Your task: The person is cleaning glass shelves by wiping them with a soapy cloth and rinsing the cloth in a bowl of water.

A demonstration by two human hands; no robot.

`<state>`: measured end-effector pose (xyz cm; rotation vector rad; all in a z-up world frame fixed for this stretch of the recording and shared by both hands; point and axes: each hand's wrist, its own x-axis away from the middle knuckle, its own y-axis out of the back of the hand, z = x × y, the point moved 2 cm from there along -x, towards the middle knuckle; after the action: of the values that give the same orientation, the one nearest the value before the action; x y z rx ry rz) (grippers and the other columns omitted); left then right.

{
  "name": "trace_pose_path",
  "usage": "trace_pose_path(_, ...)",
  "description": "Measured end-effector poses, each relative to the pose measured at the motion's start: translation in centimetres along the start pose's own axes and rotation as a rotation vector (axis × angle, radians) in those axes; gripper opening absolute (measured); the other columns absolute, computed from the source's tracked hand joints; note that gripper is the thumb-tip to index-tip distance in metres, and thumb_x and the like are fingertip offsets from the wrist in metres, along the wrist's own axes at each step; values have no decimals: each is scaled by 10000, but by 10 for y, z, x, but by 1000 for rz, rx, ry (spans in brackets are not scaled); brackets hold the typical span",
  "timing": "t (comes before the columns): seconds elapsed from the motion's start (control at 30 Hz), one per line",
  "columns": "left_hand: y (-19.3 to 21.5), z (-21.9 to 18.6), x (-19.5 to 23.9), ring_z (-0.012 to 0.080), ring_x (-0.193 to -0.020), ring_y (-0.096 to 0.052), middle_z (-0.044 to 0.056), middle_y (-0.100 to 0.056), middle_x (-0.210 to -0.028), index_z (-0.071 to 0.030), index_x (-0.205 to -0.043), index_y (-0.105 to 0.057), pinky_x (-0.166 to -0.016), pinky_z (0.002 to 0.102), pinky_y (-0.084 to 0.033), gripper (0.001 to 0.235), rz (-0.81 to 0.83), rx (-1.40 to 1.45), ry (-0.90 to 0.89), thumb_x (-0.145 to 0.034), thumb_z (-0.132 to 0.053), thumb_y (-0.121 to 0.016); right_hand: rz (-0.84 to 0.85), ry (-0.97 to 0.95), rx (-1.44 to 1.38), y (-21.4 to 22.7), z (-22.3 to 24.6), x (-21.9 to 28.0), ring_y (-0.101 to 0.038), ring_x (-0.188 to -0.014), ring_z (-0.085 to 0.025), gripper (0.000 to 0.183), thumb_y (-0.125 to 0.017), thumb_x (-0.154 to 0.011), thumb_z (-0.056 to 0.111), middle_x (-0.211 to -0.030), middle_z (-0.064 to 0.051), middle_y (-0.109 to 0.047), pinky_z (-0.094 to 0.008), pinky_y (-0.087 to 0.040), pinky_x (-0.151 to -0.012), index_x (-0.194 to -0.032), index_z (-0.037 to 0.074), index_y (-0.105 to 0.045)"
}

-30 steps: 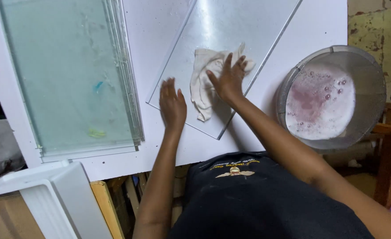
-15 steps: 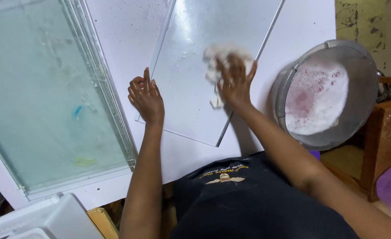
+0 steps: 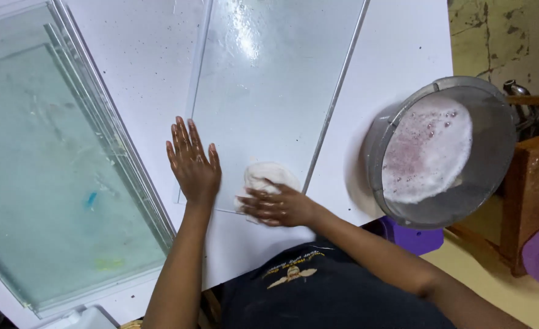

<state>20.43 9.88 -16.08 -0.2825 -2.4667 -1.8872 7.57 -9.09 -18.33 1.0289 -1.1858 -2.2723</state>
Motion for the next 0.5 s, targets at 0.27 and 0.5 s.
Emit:
trace_pose_path(0.27,2,4,3,395,-1562,-273,208,-132,-1693,-222,-1659,-181,-1240,525,-329,682,-77,66,-220,-1101,-548,-398,-385,-949,1103,6,-328,7,-294,-1558,-332,774,-898,-1036,600,-1650,15,-272,-658,-304,-1264,-1560,311,-407)
trace_pose_path(0.5,6,-1,-1,397,-1577,-222,228,-91,-1690,-194,-1670,-142,-1241,518,-340,649,-88,3,-218,-1149,-500,-376,12,-1300,491,16,-55,-2,29,-1636,-274,580,-281,-1143,520,-1753,25,6,-607,68,-1300,-1684,327,-206)
